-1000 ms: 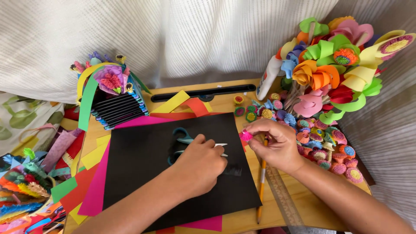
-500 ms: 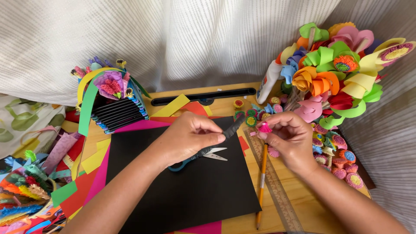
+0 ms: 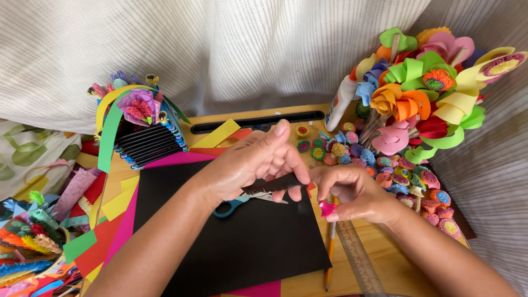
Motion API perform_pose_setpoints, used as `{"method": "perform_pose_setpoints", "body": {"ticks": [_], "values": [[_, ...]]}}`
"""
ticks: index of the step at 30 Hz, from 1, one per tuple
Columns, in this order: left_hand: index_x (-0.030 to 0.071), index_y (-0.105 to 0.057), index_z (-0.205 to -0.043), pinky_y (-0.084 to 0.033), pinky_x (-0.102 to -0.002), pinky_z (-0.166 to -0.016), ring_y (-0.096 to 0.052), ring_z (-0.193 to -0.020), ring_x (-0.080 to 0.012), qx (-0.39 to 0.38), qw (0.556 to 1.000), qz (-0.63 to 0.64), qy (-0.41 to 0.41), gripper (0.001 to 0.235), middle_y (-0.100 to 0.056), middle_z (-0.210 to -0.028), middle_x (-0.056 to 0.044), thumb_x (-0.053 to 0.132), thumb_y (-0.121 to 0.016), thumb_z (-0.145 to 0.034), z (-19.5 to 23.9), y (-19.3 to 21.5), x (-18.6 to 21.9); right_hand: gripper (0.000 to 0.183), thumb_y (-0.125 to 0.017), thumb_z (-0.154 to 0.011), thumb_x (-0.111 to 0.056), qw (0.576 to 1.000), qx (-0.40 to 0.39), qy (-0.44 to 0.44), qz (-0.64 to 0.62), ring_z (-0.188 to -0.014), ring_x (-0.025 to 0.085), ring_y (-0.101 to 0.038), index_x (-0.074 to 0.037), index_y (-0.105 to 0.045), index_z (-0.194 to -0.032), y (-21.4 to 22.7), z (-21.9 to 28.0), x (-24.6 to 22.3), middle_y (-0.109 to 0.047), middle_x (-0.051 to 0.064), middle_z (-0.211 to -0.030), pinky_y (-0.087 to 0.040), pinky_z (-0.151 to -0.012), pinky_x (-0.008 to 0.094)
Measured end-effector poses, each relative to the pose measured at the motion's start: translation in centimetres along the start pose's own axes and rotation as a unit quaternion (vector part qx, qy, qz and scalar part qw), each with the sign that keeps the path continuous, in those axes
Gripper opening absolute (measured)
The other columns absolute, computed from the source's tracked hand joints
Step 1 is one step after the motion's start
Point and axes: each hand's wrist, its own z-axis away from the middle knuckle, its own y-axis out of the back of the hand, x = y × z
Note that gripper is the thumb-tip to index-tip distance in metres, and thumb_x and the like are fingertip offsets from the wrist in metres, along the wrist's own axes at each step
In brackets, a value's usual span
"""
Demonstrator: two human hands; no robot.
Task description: Cutting a strip of black paper and gluing a small pink paper flower onto it as part of a larger craft project.
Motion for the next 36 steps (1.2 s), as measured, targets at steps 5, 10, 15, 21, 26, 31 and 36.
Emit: {"method": "perform_pose_setpoints", "body": {"ticks": [5, 10, 15, 21, 26, 31, 36], "values": [[-0.005, -0.076, -0.088, -0.054, -0.022, -0.049, -0.071, -0.054, -0.0212, 0.056, 0.998, 0.006, -0.011, 0.085, -0.073, -0.067, -0.023, 0.067, -0.034, -0.1, 0.8, 1.8, -0.6, 0.021, -0.085, -0.069, 0.001, 1.0, 0.003, -0.026, 0.009, -0.101, 0.037, -0.076, 0.001, -0.074, -0.087, 0.5, 0.7, 0.6, -0.079, 0.026, -0.095, -0.02, -0.115, 0.07], [-0.007, -0.076, -0.085, -0.055, -0.025, -0.049, -0.071, -0.053, -0.0239, 0.08, 0.996, -0.021, -0.024, 0.086, -0.071, -0.063, -0.023, 0.066, -0.033, -0.101, 3.2, 4.3, 0.0, 0.023, -0.085, -0.068, 0.004, 0.999, -0.014, -0.042, -0.008, -0.098, 0.041, -0.077, 0.004, -0.074, -0.088, 1.3, 0.8, 1.2, -0.079, 0.029, -0.094, -0.029, -0.112, 0.068], [-0.01, -0.075, -0.08, -0.056, -0.027, -0.046, -0.07, -0.048, -0.0231, 0.084, 0.995, -0.044, -0.037, 0.081, -0.066, -0.055, -0.018, 0.058, -0.037, -0.105, 5.2, 6.1, 0.2, 0.024, -0.085, -0.069, 0.006, 0.999, -0.016, -0.049, 0.002, -0.102, 0.047, -0.076, 0.003, -0.076, -0.091, 1.0, 0.8, 0.7, -0.078, 0.035, -0.101, -0.045, -0.103, 0.062], [-0.007, -0.082, -0.082, -0.062, -0.038, -0.052, -0.072, -0.058, -0.0248, 0.024, 0.99, -0.138, 0.025, 0.04, -0.066, -0.062, -0.013, 0.029, -0.067, -0.095, 5.8, 6.0, 1.2, 0.021, -0.084, -0.07, 0.006, 0.996, -0.005, -0.067, 0.064, -0.105, 0.047, -0.077, 0.003, -0.077, -0.09, 0.2, 0.4, 0.1, -0.079, 0.034, -0.105, -0.053, -0.098, 0.058], [0.005, -0.075, -0.117, -0.054, -0.048, -0.094, -0.073, -0.106, -0.0391, 0.039, 0.934, -0.353, -0.036, 0.036, -0.075, -0.106, -0.021, 0.031, -0.07, -0.092, 2.8, 3.6, -0.2, 0.022, -0.085, -0.071, 0.004, 0.992, -0.018, -0.067, 0.107, -0.108, 0.046, -0.075, 0.002, -0.078, -0.092, -0.5, 0.3, 0.0, -0.081, 0.03, -0.104, -0.052, -0.098, 0.059], [0.012, -0.076, -0.11, -0.057, -0.034, -0.084, -0.075, -0.093, -0.0193, 0.045, 0.942, -0.333, 0.025, 0.026, -0.079, -0.088, -0.001, 0.022, -0.073, -0.087, -0.2, 0.0, -3.5, 0.026, -0.087, -0.07, 0.006, 0.989, -0.01, -0.078, 0.124, -0.109, 0.048, -0.074, 0.006, -0.078, -0.094, 0.3, 0.2, 0.3, -0.08, 0.031, -0.105, -0.048, -0.101, 0.063], [0.011, -0.08, -0.102, -0.058, -0.029, -0.072, -0.075, -0.083, -0.019, 0.099, 0.926, -0.357, 0.074, 0.019, -0.078, -0.082, -0.003, 0.018, -0.075, -0.086, -0.8, 0.0, -3.0, 0.024, -0.085, -0.071, 0.008, 0.987, 0.009, -0.08, 0.137, -0.109, 0.046, -0.075, 0.005, -0.077, -0.093, -0.2, -0.1, -0.6, -0.08, 0.03, -0.106, -0.053, -0.098, 0.058]]}}
